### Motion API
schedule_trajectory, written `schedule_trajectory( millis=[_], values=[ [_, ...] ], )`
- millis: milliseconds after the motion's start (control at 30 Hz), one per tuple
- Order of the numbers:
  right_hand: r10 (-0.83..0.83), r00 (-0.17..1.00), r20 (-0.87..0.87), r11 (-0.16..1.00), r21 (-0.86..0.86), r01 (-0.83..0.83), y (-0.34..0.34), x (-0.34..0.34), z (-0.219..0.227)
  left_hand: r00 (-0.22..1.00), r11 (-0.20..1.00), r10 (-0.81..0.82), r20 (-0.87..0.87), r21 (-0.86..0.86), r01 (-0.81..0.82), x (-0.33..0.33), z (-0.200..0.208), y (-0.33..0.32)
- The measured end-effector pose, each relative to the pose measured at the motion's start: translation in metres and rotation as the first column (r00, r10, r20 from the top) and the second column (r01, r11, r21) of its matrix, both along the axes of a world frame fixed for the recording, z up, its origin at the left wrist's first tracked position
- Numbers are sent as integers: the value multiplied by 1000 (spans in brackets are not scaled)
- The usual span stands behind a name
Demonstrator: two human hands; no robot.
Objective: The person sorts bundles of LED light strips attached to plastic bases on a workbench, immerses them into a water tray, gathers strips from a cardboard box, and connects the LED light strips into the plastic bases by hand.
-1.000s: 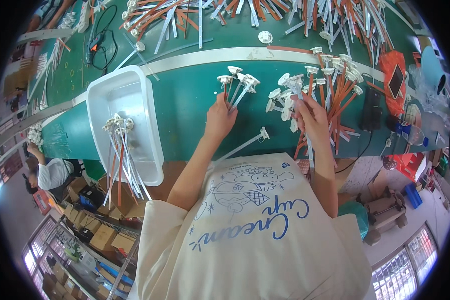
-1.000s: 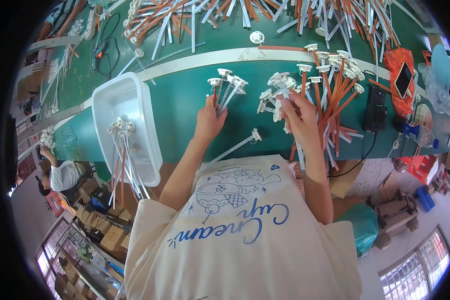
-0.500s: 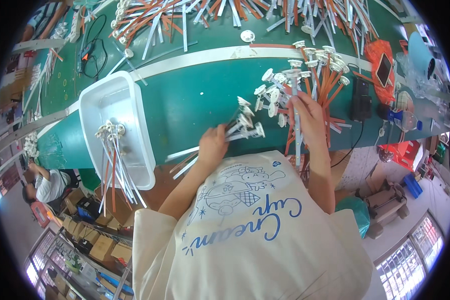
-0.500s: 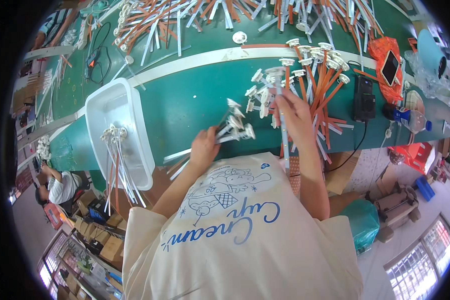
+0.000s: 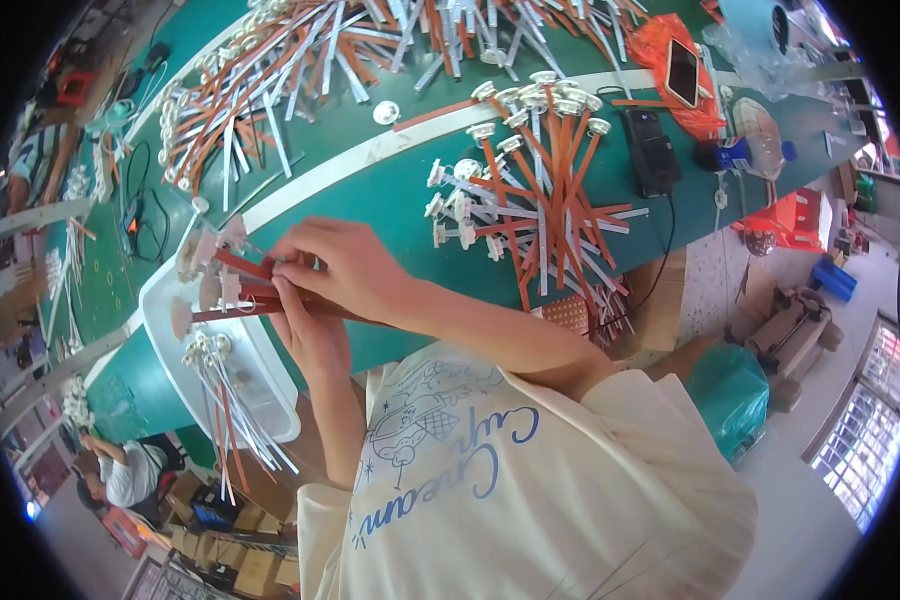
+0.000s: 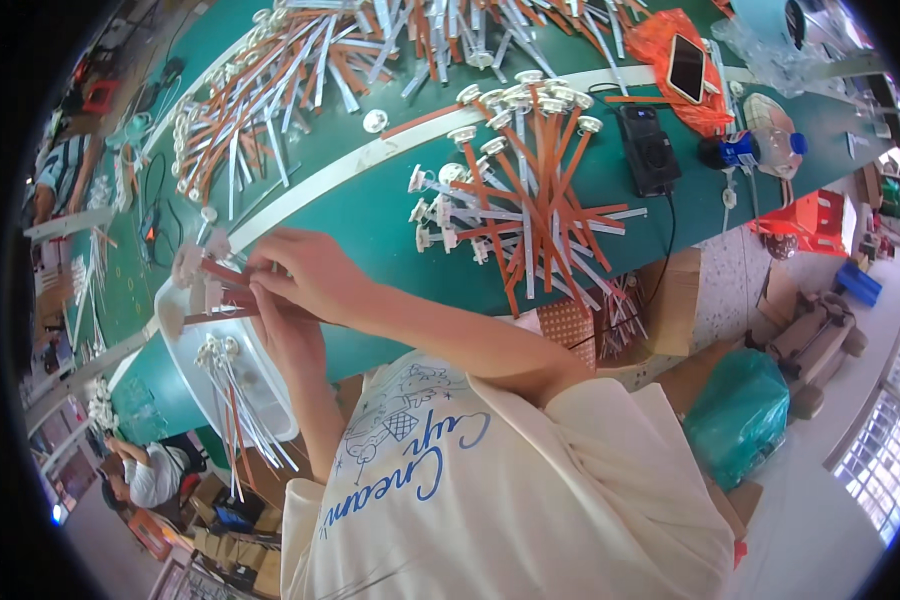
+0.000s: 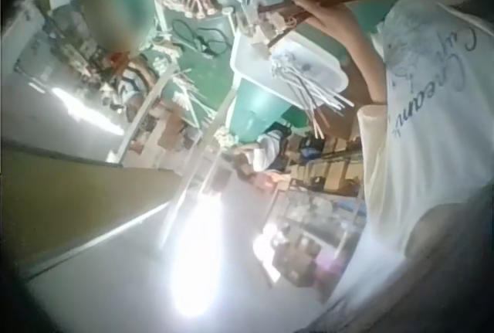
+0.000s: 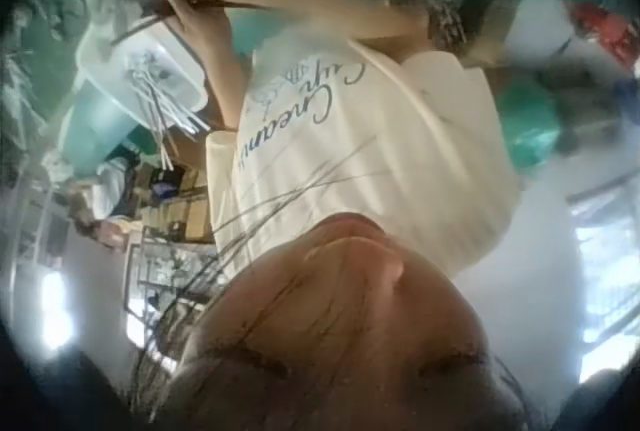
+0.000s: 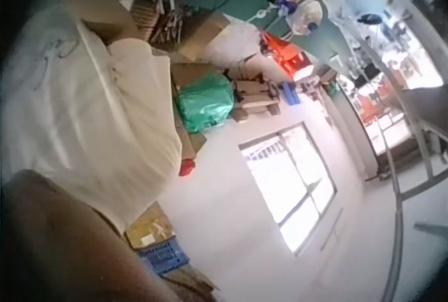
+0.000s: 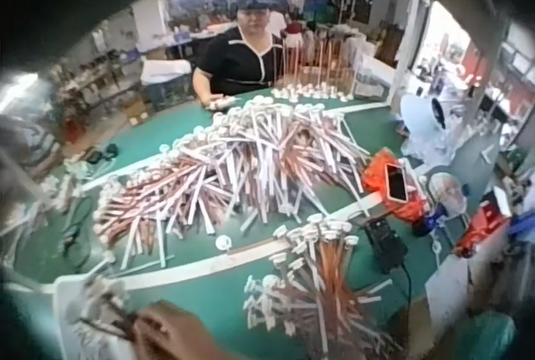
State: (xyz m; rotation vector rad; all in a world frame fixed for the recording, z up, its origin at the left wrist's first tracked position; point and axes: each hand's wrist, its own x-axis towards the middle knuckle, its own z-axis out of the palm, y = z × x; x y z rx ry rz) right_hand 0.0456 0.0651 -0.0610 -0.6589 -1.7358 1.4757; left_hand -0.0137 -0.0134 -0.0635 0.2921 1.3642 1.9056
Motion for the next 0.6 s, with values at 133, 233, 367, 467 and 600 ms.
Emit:
schedule_trajectory(
  millis=[133, 233, 367, 467, 600],
  values=[
    [-212, 975, 60, 962, 191, 197, 4, 60, -25, 989, 992, -83, 121, -85, 94, 2, -13, -1],
    [-487, 675, 554, 874, 312, 373, 25, 145, -58, 980, 977, -126, 153, -154, 149, 6, -8, 15],
    [-644, 399, 653, 763, 516, 389, 7, 226, -111, 802, 963, -182, 568, -63, 263, 21, -12, 23],
    [-510, 581, 634, 849, 264, 458, 6, 238, -116, 681, 896, -441, 584, 245, 370, 15, -24, 22],
    [-467, 603, 647, 836, 99, 541, 10, 236, -87, 751, 902, -428, 503, 291, 319, 1, -28, 30]
  ],
)
